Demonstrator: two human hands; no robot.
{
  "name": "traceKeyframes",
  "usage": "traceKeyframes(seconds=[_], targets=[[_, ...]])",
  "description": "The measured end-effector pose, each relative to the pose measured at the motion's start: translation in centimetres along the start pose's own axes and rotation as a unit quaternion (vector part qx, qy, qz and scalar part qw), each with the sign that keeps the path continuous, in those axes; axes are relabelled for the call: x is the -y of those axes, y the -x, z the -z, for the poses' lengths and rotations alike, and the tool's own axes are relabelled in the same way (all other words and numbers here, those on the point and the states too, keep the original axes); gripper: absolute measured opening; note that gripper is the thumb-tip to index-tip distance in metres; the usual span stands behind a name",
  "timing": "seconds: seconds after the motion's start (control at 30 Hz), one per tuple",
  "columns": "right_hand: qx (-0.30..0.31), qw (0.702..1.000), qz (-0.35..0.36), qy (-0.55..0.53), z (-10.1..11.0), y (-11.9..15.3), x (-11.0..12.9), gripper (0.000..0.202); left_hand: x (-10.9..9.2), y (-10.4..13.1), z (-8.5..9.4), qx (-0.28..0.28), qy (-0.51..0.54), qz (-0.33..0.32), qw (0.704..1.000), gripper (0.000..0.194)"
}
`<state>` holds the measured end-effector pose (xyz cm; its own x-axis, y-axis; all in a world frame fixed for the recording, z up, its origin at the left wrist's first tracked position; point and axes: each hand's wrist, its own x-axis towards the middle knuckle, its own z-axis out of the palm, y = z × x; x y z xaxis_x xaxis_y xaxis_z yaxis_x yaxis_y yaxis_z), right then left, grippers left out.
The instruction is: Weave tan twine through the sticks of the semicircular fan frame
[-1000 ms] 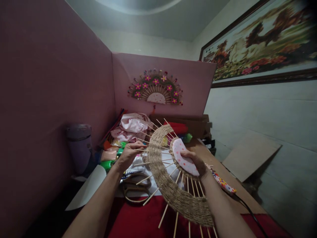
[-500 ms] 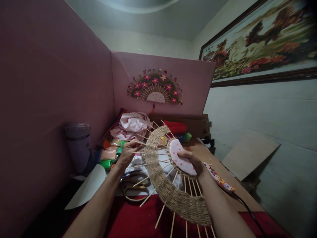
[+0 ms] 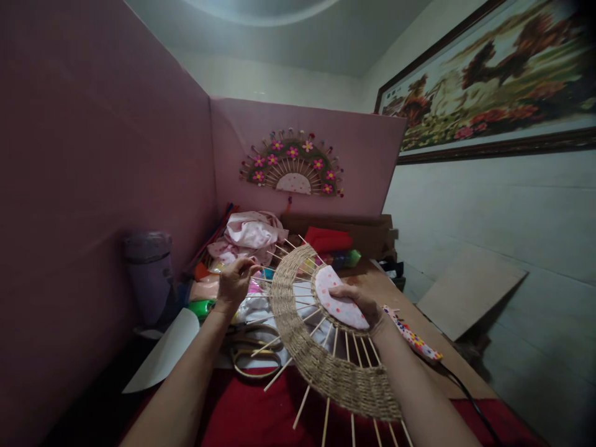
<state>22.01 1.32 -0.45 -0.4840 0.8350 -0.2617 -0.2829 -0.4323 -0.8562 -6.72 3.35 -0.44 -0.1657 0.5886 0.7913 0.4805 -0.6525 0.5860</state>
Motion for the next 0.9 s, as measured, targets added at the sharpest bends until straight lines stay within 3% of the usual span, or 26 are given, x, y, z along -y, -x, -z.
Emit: traceKeyframes(seconds=[0.2, 0.3, 0.43, 0.53, 0.77, 0.9], targets=[[0.024, 0.999, 0.005, 0.029, -0.2, 0.3, -0.1, 0.026, -0.6, -0.3, 0.4, 0.003, -0.007, 0.017, 1.0, 0.018], [0.038, 0.998, 0.0, 0.046, -0.3, 0.4, -0.1, 0.025, -1.3, -0.5, 0.8, 0.034, 0.053, 0.081, 0.995, 0.02], [0.059, 0.997, 0.015, 0.052, -0.6, 0.7, -0.2, 0.026, -1.4, -0.6, 1.3, 0.119, 0.189, 0.216, 0.95, 0.023], [0.071, 0.996, 0.028, 0.048, -0.9, 1.0, -0.4, 0.027, -0.9, -0.3, 1.3, 0.18, 0.264, 0.274, 0.907, 0.026], [0.07, 0.996, 0.042, 0.033, -1.5, 1.4, -0.5, 0.028, 0.0, 0.1, 0.0, 0.169, 0.3, 0.299, 0.89, 0.029], [0.074, 0.996, 0.044, 0.029, -1.8, 1.5, -0.6, 0.027, -0.1, 0.4, -0.5, 0.152, 0.298, 0.296, 0.894, 0.031]])
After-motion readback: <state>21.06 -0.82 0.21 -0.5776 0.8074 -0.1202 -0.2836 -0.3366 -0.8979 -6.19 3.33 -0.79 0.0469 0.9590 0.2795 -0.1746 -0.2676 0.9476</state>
